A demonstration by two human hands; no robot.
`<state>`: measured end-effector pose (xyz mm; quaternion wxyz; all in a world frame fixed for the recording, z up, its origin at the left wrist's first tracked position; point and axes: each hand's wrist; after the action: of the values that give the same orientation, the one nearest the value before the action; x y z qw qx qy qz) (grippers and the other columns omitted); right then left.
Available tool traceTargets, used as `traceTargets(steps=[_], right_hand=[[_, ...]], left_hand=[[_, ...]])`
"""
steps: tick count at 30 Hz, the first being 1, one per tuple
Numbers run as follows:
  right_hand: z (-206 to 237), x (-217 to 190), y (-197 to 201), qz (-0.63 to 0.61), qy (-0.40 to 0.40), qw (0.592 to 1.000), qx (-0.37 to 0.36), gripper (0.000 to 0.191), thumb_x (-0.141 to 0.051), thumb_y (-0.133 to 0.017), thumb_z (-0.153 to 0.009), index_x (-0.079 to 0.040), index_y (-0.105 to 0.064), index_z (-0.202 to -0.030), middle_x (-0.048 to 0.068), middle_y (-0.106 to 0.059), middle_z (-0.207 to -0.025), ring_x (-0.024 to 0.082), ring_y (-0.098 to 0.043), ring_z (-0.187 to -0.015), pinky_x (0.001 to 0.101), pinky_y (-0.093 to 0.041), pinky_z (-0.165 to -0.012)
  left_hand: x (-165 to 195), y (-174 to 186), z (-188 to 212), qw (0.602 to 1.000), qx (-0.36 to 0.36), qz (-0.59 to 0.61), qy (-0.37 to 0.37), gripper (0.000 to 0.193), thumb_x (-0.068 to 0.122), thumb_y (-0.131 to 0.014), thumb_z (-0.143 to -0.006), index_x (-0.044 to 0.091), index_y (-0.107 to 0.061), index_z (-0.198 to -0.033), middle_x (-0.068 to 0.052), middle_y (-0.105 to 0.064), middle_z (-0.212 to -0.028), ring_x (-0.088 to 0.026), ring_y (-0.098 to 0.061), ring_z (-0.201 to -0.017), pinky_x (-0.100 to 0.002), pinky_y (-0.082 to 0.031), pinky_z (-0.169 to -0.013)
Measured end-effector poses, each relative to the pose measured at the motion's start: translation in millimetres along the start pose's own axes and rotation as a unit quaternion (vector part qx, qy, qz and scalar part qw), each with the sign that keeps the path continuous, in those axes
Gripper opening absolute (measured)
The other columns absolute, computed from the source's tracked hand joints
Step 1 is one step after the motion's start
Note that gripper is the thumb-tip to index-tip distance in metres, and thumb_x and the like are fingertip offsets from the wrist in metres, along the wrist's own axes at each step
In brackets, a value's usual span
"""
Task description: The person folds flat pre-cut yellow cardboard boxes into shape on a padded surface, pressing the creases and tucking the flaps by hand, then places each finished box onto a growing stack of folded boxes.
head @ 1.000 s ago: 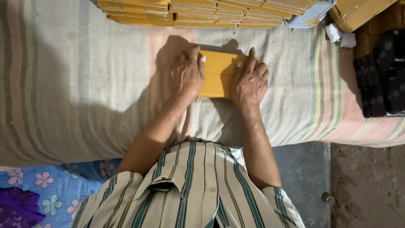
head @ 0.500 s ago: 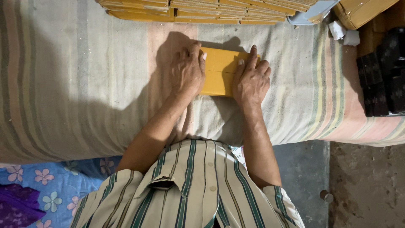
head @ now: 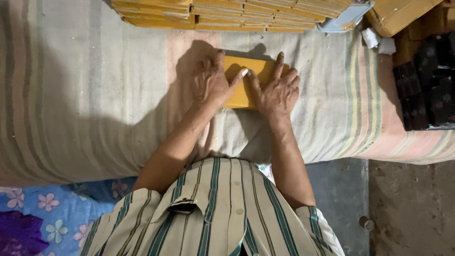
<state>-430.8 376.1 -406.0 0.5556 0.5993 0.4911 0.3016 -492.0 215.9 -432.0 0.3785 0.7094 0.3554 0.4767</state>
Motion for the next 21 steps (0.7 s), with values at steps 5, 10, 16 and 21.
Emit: traceTargets(steps=[5,10,16,21], right_hand=[[-3.7,-4.0,-2.8,-0.022,-0.012,1.000,-0.009,0.068,-0.054,-0.052,-0.102,-0.009,-0.046,-0.151,0.026,-0.055,-0.124,0.044,-0.055,-0.114,0.0526,-0.048,-0.094],[-13.5,6.1,-16.5,-0.109,-0.033,0.993,0.040,0.053,-0.030,-0.052,-0.103,-0.006,-0.047,-0.150,0.021,-0.063,-0.124,0.041,-0.059,-0.117,0.0501,-0.049,-0.096],[-12.3,29.6,-31.1,-0.211,0.014,0.975,0.067,0.055,-0.032,-0.051,-0.110,0.000,-0.043,-0.153,0.026,-0.058,-0.144,0.046,-0.055,-0.128,0.0515,-0.045,-0.109],[-15.0,34.3,-30.8,-0.213,0.019,0.977,0.021,0.065,-0.040,-0.064,-0.108,0.005,-0.043,-0.150,0.031,-0.056,-0.140,0.047,-0.054,-0.128,0.0535,-0.041,-0.108]], left_hand=[[-9.7,-3.0,-2.6,0.998,-0.028,0.054,0.022,0.052,0.048,-0.060,-0.102,0.012,-0.053,-0.138,-0.024,-0.062,-0.120,-0.043,-0.061,-0.108,-0.055,-0.053,-0.085],[-33.9,-30.9,-2.0,0.993,0.014,0.117,0.026,0.050,0.038,-0.057,-0.109,0.010,-0.045,-0.148,-0.026,-0.059,-0.130,-0.044,-0.062,-0.115,-0.056,-0.053,-0.093],[-61.6,-60.9,-5.9,0.966,0.034,0.255,0.031,0.078,0.047,-0.056,-0.105,0.002,-0.025,-0.161,-0.040,-0.038,-0.150,-0.055,-0.050,-0.127,-0.058,-0.048,-0.103],[-76.7,-41.7,-20.5,0.964,-0.166,0.196,0.066,0.105,0.072,-0.067,-0.098,-0.005,-0.023,-0.154,-0.039,-0.036,-0.148,-0.053,-0.043,-0.132,-0.056,-0.037,-0.107]])
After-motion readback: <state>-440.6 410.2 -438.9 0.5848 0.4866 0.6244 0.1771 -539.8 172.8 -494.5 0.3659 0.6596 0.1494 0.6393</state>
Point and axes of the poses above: each hand's wrist, its own z-axis away from the middle knuckle, its own y-axis out of the back of the hand, x = y × z
